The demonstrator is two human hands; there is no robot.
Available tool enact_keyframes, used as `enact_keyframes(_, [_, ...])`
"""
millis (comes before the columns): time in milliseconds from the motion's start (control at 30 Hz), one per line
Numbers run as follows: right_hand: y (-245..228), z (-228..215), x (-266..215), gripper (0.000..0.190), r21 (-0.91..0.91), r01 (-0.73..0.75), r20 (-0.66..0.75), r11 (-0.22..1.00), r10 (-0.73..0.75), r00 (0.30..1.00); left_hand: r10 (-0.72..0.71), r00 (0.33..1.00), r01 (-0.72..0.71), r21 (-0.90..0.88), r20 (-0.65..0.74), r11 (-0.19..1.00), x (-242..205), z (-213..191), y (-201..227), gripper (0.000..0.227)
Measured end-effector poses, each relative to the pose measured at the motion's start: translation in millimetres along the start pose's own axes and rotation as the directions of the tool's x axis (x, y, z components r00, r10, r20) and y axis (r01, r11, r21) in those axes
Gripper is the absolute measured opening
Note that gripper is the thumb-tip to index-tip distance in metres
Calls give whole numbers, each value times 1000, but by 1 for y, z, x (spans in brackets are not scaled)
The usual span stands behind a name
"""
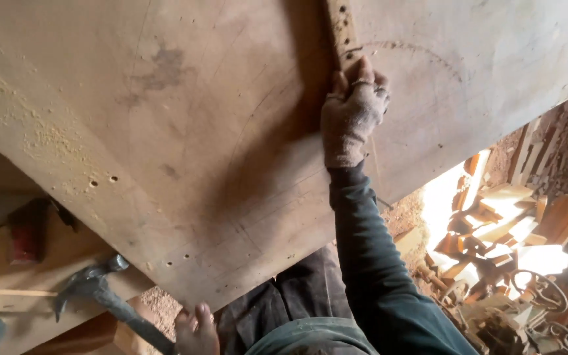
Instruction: Using a tape measure, pencil, and a wooden strip as a compass to draw arcs on a large wooden board.
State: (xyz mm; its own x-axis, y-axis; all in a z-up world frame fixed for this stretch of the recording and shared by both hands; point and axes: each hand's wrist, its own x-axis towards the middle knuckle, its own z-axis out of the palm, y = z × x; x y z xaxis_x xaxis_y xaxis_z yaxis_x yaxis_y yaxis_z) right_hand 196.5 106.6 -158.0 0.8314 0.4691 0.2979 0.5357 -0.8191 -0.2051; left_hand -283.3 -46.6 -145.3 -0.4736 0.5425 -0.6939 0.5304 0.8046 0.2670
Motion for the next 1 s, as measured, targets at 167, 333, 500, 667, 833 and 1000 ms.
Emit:
enact_keyframes(167, [-58, -20, -68, 34, -83, 253, -69, 964, -259, 963, -369, 908, 389, -68, 200, 919, -12, -1, 75, 36])
enact_keyframes(333, [-40, -29, -60, 51, 16, 411, 65, 912, -411, 909, -83, 963, 128, -164, 256, 978, 4, 16, 52, 59])
enact_keyframes(500, [-13, 3, -35, 52, 27, 146, -111, 989, -142, 984, -215, 943, 288, -305, 254, 908, 11, 16, 36, 36])
enact_keyframes(667, [-37, -26, -69, 65, 153, 330, 80, 932, -344, 935, -176, 955, 237, -259, 239, 936, 6, 9, 38, 39])
enact_keyframes(833, [-3, 6, -51, 49, -267, 284, 87, 921, -270, 959, 441, 873, -480, 213, 208, 851, 31, 13, -16, 53])
enact_keyframes(1000, [-65, -48, -85, 62, 119, 318, 226, 941, -337, 914, -198, 931, 278, -246, 306, 928, -5, 2, 62, 38])
